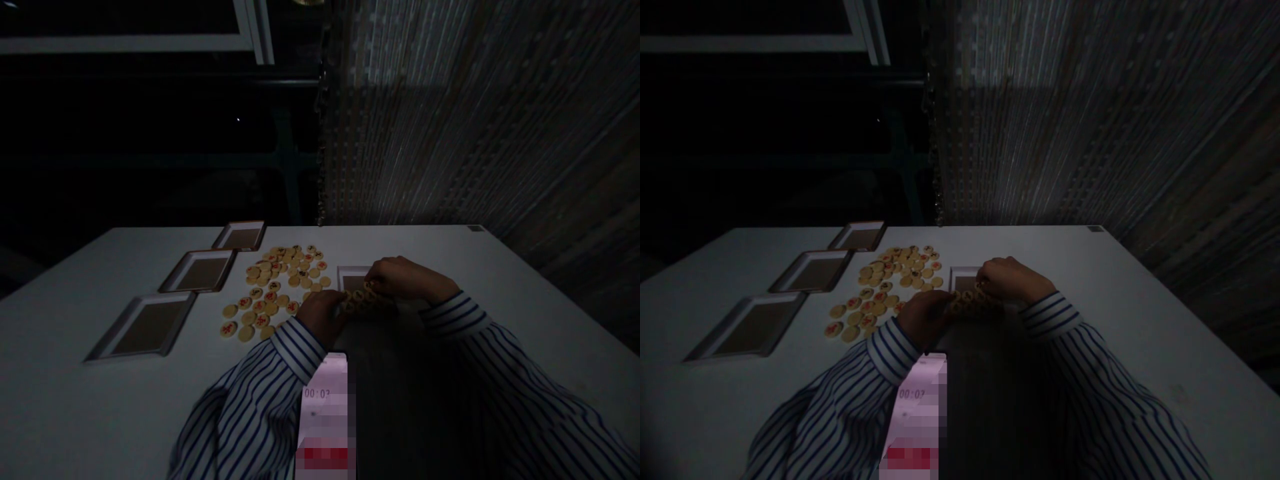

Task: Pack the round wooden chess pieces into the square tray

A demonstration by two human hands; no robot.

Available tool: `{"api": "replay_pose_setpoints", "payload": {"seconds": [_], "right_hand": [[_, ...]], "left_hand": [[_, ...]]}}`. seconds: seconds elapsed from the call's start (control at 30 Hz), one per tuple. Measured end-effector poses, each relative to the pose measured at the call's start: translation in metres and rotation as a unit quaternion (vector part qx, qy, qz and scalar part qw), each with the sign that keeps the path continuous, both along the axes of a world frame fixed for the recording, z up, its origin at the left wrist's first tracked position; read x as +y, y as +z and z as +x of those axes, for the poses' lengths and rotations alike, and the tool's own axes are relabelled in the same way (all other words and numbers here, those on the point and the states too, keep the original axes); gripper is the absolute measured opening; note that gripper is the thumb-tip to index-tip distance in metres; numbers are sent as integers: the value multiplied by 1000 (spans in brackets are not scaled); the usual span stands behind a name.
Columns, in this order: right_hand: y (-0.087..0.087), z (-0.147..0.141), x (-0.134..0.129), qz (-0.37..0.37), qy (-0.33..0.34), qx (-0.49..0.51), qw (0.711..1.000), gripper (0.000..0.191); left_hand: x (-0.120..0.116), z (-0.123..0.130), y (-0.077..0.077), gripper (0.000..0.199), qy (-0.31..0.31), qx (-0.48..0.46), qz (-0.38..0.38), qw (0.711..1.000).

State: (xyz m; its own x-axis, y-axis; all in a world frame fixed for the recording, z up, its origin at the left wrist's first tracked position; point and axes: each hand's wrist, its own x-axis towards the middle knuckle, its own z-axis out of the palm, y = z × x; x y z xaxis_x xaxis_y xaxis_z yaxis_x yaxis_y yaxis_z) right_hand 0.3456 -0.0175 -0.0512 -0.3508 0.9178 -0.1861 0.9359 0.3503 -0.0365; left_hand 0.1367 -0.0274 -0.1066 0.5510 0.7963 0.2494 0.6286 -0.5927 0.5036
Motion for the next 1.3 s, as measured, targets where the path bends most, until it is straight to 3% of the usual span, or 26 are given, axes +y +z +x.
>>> {"api": "replay_pose_setpoints", "payload": {"seconds": [0.17,0.33,0.5,1.3], "right_hand": [[6,5,0,11,-4,5,1000,26],[9,14,-1,91,-94,-16,991,35],[2,19,0,52,-153,-42,986,40],[-11,18,7,29,-101,-38,994,35]], "left_hand": [[-1,0,3,33,-4,13,-11,1000],[-2,0,5,34,-2,15,-12,1000],[-2,0,6,35,-2,27,-14,1000],[0,-1,3,37,3,68,-25,997]]}}
